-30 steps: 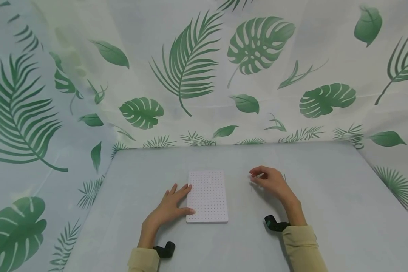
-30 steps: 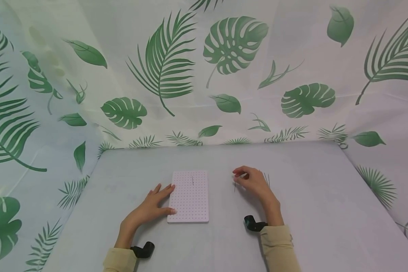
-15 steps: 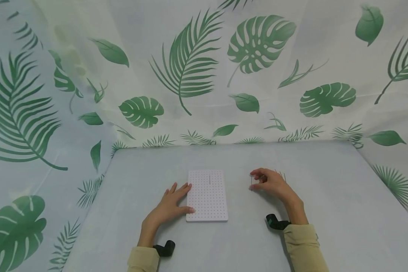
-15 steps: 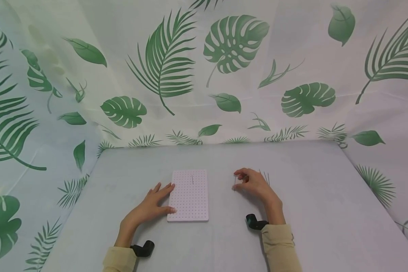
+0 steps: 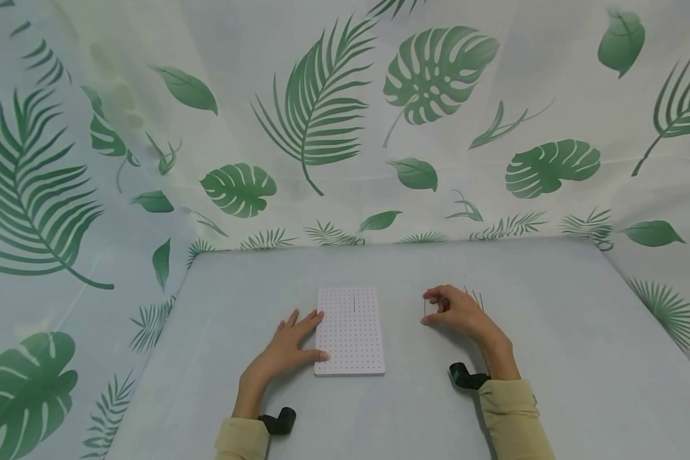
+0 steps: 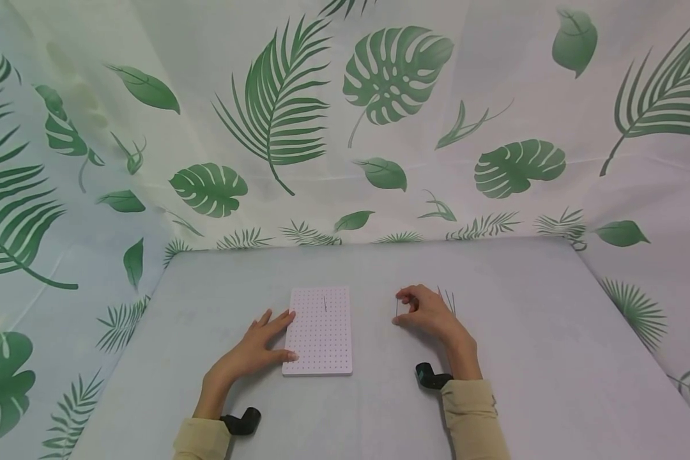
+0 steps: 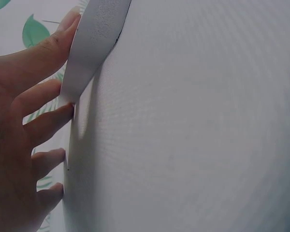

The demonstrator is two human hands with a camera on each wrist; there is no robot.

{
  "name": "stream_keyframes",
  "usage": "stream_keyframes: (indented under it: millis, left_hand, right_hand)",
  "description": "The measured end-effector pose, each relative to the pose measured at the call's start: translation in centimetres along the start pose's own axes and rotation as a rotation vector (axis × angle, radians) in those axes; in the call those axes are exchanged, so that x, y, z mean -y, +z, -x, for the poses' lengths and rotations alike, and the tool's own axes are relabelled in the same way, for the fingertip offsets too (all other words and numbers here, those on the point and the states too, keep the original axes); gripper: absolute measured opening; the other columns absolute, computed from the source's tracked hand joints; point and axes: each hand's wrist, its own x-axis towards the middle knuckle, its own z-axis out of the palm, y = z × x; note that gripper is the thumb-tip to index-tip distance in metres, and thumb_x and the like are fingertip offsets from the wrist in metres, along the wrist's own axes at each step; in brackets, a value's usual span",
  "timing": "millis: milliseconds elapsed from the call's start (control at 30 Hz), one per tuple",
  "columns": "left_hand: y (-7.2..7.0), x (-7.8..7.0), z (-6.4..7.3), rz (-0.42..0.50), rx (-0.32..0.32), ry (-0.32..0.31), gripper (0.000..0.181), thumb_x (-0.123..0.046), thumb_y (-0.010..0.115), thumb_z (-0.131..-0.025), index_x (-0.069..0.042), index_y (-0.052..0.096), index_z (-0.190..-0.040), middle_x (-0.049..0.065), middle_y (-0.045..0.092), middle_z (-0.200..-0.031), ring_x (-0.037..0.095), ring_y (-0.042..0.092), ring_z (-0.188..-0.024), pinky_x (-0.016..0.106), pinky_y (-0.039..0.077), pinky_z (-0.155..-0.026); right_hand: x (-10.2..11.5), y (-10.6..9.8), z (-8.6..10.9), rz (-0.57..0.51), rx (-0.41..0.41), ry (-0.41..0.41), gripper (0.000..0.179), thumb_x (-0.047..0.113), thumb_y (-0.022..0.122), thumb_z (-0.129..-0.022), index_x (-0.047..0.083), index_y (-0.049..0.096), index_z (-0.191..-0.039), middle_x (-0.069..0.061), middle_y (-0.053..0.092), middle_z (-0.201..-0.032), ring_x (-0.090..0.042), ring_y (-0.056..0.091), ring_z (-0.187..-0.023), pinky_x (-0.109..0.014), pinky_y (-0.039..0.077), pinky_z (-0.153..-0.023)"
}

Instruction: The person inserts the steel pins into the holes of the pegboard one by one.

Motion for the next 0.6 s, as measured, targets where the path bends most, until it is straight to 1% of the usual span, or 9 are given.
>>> stream_keyframes:
  millis: [200, 367, 600]
  left_hand:
    - [0.0, -0.05, 0.01, 0.007, 0.003, -0.007, 0.086, -0.039, 0.081, -0.087, -0.009, 0.043, -0.157, 0.014, 0.037, -0.165, 0.045, 0.011, -0.158, 0.065, 0.005, -0.126]
    - [-0.05, -0.12, 0.07, 0.005, 0.002, -0.013, 0.086, -0.039, 0.081, -0.087, -0.01, 0.042, -0.158, 0.014, 0.037, -0.165, 0.044, 0.011, -0.158, 0.064, 0.005, -0.127]
    - [-0.01, -0.09, 0.06, -0.003, -0.001, -0.017, 0.086, -0.04, 0.081, -0.087, -0.011, 0.042, -0.158, 0.013, 0.037, -0.165, 0.044, 0.011, -0.158, 0.064, 0.005, -0.127]
  right_hand:
    - [0.08, 0.06, -0.02, -0.006, -0.003, 0.004, 0.05, 0.014, 0.088, -0.08, -0.001, 0.067, -0.123, -0.01, 0.066, -0.104, -0.018, 0.051, -0.084, -0.032, 0.043, -0.075]
    - [0.25, 0.09, 0.05, -0.002, -0.014, 0.01, 0.046, 0.013, 0.086, -0.082, -0.001, 0.067, -0.121, -0.01, 0.064, -0.098, -0.019, 0.051, -0.085, -0.033, 0.043, -0.075]
    - [0.32, 0.21, -0.07, 0.038, -0.06, 0.046, 0.033, 0.017, 0.08, -0.089, 0.004, 0.07, -0.117, -0.01, 0.07, -0.105, -0.02, 0.06, -0.091, -0.035, 0.048, -0.08]
